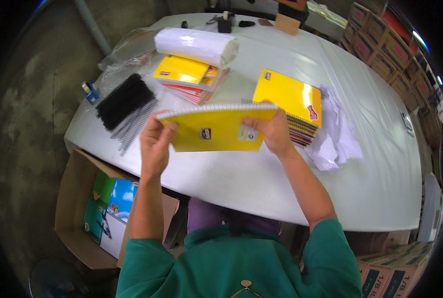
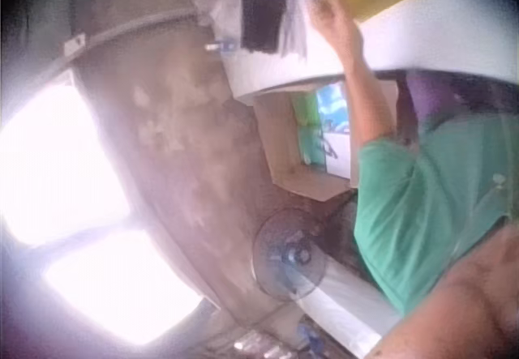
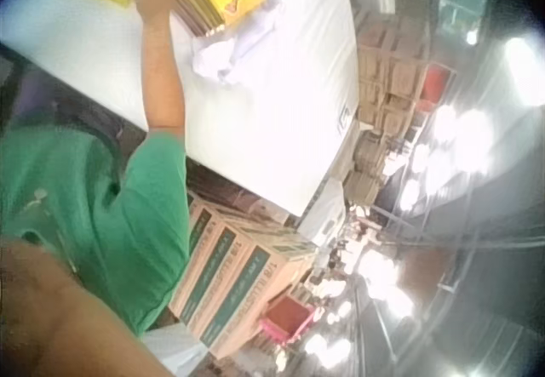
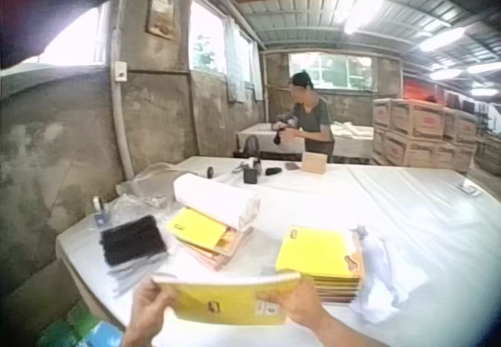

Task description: The person threads plastic spiral bindings through the pre-punched holes of several notebooks by hand, one at a time, and crimps the ends to secure them.

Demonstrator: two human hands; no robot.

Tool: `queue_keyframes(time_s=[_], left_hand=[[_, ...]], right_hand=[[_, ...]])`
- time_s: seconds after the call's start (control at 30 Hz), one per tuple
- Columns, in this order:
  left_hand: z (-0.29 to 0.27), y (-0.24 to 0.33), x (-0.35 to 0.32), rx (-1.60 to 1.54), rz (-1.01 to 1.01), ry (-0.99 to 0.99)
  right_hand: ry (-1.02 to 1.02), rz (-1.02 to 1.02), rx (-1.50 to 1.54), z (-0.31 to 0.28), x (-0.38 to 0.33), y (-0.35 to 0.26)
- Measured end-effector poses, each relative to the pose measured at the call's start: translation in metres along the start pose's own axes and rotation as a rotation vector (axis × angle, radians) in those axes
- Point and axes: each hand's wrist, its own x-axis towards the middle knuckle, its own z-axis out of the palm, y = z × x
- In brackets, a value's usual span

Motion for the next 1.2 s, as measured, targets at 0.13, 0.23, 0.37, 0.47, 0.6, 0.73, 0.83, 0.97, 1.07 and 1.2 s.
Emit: queue_keyframes(time_s=[0.13, 0.23, 0.37, 0.47, 0.6, 0.73, 0.83, 0.97, 1.07, 1.2], left_hand=[[0.023, -0.085, -0.027, 0.056, -0.454, -0.123], [0.042, -0.068, -0.031, 0.023, -0.381, -0.141], [0.045, -0.082, -0.043, 0.058, -0.416, -0.183], [0.052, -0.085, -0.043, 0.131, -0.466, -0.177], [0.054, -0.097, -0.053, 0.147, -0.501, -0.176], [0.049, -0.104, -0.058, 0.29, -0.416, -0.217], [0.021, -0.116, -0.03, 0.983, -0.203, -0.481], [-0.09, -0.107, 0.067, 1.361, -0.119, -0.044], [-0.121, -0.111, 0.072, 1.795, -0.071, 0.123], [-0.095, -0.126, 0.053, 1.601, -0.083, 0.078]], right_hand=[[-0.033, 0.127, 0.183, -0.026, -0.053, 0.057], [0.023, 0.111, 0.091, -0.036, -0.063, 0.04], [0.033, 0.129, 0.135, -0.047, -0.076, 0.034], [0.033, 0.141, 0.188, -0.045, -0.079, 0.034], [-0.052, 0.229, 0.201, -0.053, -0.088, 0.052], [-0.094, 0.038, 0.018, -0.055, -0.081, 0.027], [-0.077, -0.058, 0.051, -0.049, -0.084, 0.027], [-0.13, 0.003, -0.022, -0.056, -0.084, 0.025], [-0.111, 0.008, -0.034, -0.057, -0.084, 0.03], [-0.066, -0.019, -0.041, -0.057, -0.084, 0.032]])
